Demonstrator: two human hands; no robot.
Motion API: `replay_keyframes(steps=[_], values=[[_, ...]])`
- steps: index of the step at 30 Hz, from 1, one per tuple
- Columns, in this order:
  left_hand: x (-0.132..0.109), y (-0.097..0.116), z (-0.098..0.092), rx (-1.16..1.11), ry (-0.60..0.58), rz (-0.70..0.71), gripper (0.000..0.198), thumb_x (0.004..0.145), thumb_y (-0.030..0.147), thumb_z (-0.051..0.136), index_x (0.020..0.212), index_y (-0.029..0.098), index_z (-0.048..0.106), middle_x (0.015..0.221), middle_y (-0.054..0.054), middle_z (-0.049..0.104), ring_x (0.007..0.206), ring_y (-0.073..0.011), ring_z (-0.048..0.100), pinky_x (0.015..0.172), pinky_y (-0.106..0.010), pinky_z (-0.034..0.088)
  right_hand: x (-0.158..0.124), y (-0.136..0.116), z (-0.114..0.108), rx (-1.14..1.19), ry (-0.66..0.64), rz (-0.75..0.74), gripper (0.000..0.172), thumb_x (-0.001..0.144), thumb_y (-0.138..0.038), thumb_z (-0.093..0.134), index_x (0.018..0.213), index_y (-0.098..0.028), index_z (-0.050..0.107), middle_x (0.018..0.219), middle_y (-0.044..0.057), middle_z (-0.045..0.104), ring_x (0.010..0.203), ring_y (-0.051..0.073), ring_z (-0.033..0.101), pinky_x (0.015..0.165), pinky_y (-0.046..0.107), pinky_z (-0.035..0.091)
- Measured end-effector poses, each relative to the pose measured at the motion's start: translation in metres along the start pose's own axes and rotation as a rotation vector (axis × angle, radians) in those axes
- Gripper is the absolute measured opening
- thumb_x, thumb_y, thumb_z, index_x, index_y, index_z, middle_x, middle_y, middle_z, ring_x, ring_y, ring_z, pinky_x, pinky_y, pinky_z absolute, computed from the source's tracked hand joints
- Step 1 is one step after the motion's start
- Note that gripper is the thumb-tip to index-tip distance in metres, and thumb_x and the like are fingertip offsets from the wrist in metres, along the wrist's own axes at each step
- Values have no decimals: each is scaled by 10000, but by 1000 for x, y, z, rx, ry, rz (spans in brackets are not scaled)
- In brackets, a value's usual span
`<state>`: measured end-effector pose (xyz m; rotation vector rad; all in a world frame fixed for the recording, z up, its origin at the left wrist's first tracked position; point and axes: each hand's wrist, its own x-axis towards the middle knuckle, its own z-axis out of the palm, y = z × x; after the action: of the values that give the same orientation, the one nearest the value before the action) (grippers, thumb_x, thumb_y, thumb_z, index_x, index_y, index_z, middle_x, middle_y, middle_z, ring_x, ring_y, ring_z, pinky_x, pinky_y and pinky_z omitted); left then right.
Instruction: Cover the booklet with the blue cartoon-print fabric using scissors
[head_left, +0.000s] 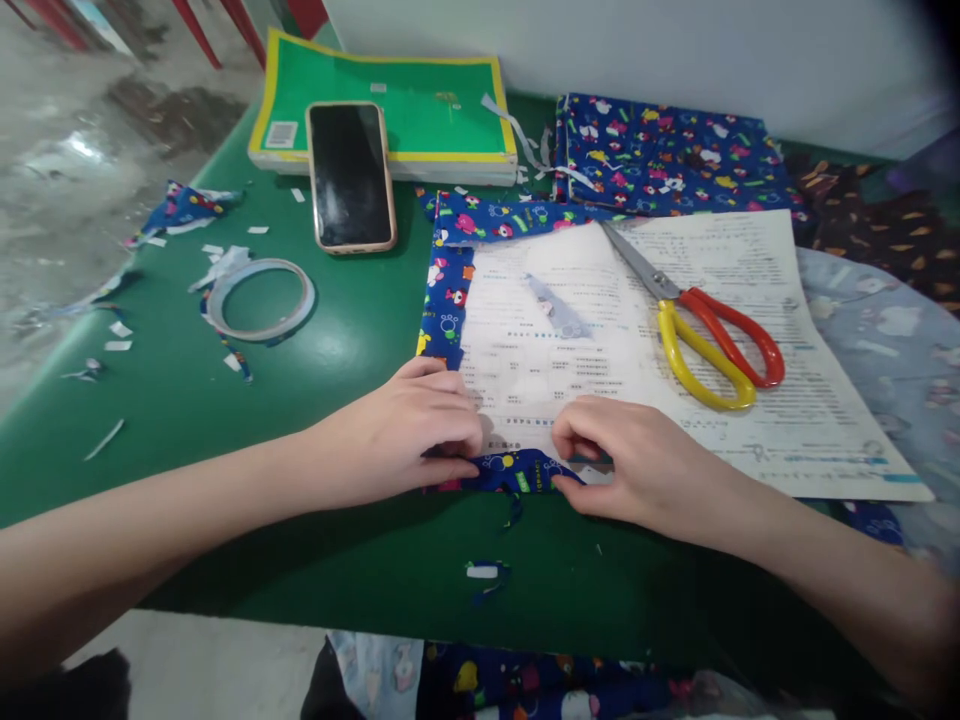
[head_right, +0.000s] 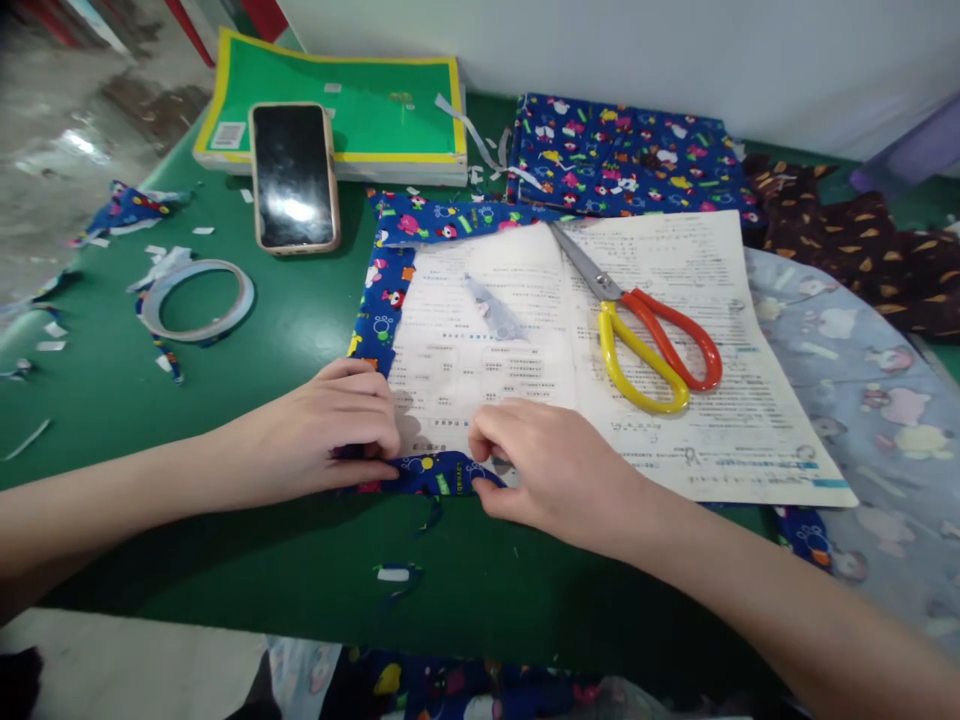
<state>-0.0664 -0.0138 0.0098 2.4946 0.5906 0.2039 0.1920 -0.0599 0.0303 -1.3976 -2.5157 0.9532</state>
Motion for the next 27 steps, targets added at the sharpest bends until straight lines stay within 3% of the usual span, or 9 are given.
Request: replay_keyframes(steps=[3,5,8,11,14,17,21,27], values=[[1,-1,0,-18,0,6,110,860,266,646,775,212,603,799,38,624,883,-152,527,929,-314,260,-7,-11,6,-165,136,-233,38,840,-166,541,824,-200,542,769,-27,588,694,96,492,613,242,396],[3,-3,0,-45,3,20,66,848,237,647,796,216,614,846,33,631,881,-147,531,914,-312,276,-12,-21,14,-275,177,-472,167,881,-127,440,815,-195,577,802,-8,631,724,120,509,687,276,438],[4,-5,1,-89,15,35,78,816,237,672,771,211,614,882,25,634,882,-144,539,907,-310,299,-18,-33,33,-250,136,-664,203,892,-152,430,911,-186,629,1058,-5,665,974,141,553,940,292,441],[3,-6,3,-89,47,28,84,798,253,684,762,213,620,916,16,649,915,-160,544,897,-313,327,-17,-35,51,-229,204,-627,329,868,-198,513,1174,-103,591,1241,46,617,1217,190,483,1121,321,344],[2,-5,0,-97,82,35,180,800,206,659,976,222,630,992,-1,668,976,-168,558,950,-324,339,-12,-29,57,-219,171,-539,467,886,-277,499,1292,-48,514,1351,103,551,1329,222,408,1140,352,353],[-2,-5,-10,-113,67,56,297,838,157,587,1132,199,577,1060,-35,671,1026,-168,564,954,-315,377,-10,-25,51,-226,120,-514,502,906,-297,458,1335,-38,472,1425,124,482,1390,219,335,1148,361,351],[-8,-7,-26,-27,52,121,287,853,109,538,1115,217,581,1102,-27,676,1091,-174,560,1024,-352,347,-7,-25,42,-228,37,-496,502,925,-340,434,1336,-55,480,1446,105,462,1401,198,320,1166,332,315],[-18,-13,-34,12,-82,179,254,855,109,555,1063,251,592,1124,-3,680,1223,-172,521,1084,-344,305,0,-26,34,-181,-64,-485,554,929,-403,435,1368,-65,445,1463,113,437,1394,191,334,1150,339,334]])
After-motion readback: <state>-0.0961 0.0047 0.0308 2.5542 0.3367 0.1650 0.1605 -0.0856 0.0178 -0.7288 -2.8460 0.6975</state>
